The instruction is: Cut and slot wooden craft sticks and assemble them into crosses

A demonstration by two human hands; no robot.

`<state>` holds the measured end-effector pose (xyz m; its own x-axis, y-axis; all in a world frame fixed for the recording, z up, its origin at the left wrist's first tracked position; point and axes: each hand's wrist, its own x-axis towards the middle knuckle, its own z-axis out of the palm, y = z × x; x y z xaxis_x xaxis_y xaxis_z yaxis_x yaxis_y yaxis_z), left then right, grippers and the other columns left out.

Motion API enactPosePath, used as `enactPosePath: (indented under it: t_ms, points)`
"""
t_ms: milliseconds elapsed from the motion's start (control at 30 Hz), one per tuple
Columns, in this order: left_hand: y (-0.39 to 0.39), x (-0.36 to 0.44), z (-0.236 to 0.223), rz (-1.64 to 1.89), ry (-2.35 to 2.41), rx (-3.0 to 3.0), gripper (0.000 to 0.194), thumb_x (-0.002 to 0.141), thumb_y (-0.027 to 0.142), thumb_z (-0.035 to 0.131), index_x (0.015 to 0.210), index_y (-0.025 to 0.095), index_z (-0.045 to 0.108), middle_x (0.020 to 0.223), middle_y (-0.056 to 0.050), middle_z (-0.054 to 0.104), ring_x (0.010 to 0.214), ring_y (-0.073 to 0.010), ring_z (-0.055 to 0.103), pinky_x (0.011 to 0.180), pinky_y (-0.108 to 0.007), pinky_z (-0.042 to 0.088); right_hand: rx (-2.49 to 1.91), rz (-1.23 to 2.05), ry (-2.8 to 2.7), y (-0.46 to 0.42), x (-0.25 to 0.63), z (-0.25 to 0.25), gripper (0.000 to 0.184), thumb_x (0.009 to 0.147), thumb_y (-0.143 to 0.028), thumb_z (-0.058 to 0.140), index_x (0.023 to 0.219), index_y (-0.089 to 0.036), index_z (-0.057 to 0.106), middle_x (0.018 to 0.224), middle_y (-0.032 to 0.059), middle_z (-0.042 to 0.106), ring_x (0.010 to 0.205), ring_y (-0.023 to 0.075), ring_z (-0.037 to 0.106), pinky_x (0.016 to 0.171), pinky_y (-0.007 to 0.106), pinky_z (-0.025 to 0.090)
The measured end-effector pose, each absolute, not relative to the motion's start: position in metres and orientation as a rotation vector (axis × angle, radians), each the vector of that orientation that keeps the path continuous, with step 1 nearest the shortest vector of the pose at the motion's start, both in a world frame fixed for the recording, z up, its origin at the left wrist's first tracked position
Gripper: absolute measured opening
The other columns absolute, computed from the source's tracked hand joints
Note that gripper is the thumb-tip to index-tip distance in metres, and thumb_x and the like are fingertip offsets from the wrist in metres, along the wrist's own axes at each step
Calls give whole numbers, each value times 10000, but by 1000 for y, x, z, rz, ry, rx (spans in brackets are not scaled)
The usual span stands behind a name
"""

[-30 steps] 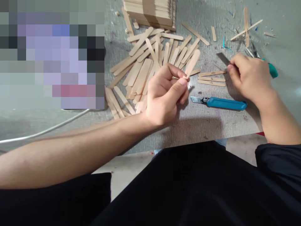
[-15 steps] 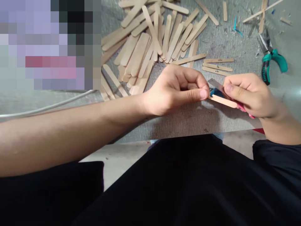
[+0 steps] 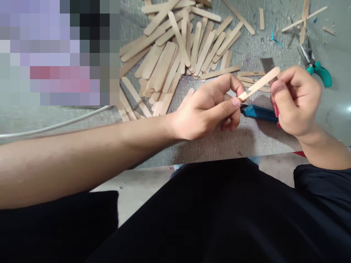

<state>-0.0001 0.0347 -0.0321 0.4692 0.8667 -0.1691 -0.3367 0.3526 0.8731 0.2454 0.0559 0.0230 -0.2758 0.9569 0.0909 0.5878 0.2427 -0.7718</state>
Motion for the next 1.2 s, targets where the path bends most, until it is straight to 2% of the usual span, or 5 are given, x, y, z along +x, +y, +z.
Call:
enactPosePath:
  t_ms: [300, 500, 767, 967, 1200]
  points:
    - [23, 9, -39, 1115, 961, 1205, 158, 1006, 274, 739, 946, 235, 599, 583, 45, 649, 430, -112, 546, 424, -241, 381, -1397, 427, -2288, 40, 255, 33, 241, 1110, -492, 586, 1008, -319, 721, 672, -4, 560, 591, 205, 500, 651, 424, 461]
    - [23, 13, -29, 1224, 1158, 1241, 187, 1014, 264, 716, 864, 234, 608, 537, 51, 589, 451, -112, 507, 456, -286, 406, -1592, 421, -2231, 43, 254, 30, 415, 1145, -606, 475, 1069, -308, 754, 633, 0, 525, 608, 224, 543, 667, 432, 467]
    - [24, 8, -38, 1184, 1177, 1364, 142, 1036, 233, 747, 904, 202, 703, 569, 40, 581, 534, -101, 505, 506, -300, 390, -1414, 941, -2204, 31, 242, 36, 196, 1123, -406, 578, 961, -296, 580, 620, -68, 478, 507, 152, 414, 604, 388, 398]
    - [24, 12, -32, 1271, 1157, 1167, 151, 1023, 196, 690, 872, 211, 690, 531, 56, 597, 432, -91, 506, 451, -280, 414, -1313, 1298, -2203, 17, 240, 25, 184, 1124, -472, 585, 1015, -328, 551, 708, -32, 672, 630, 231, 642, 641, 394, 481]
    - [27, 11, -35, 1373, 1050, 1054, 133, 1037, 234, 739, 907, 210, 720, 507, 61, 604, 379, -84, 479, 401, -248, 377, -1450, 1019, -2163, 29, 242, 14, 190, 1125, -463, 552, 1008, -319, 590, 803, 12, 702, 757, 252, 685, 718, 403, 518]
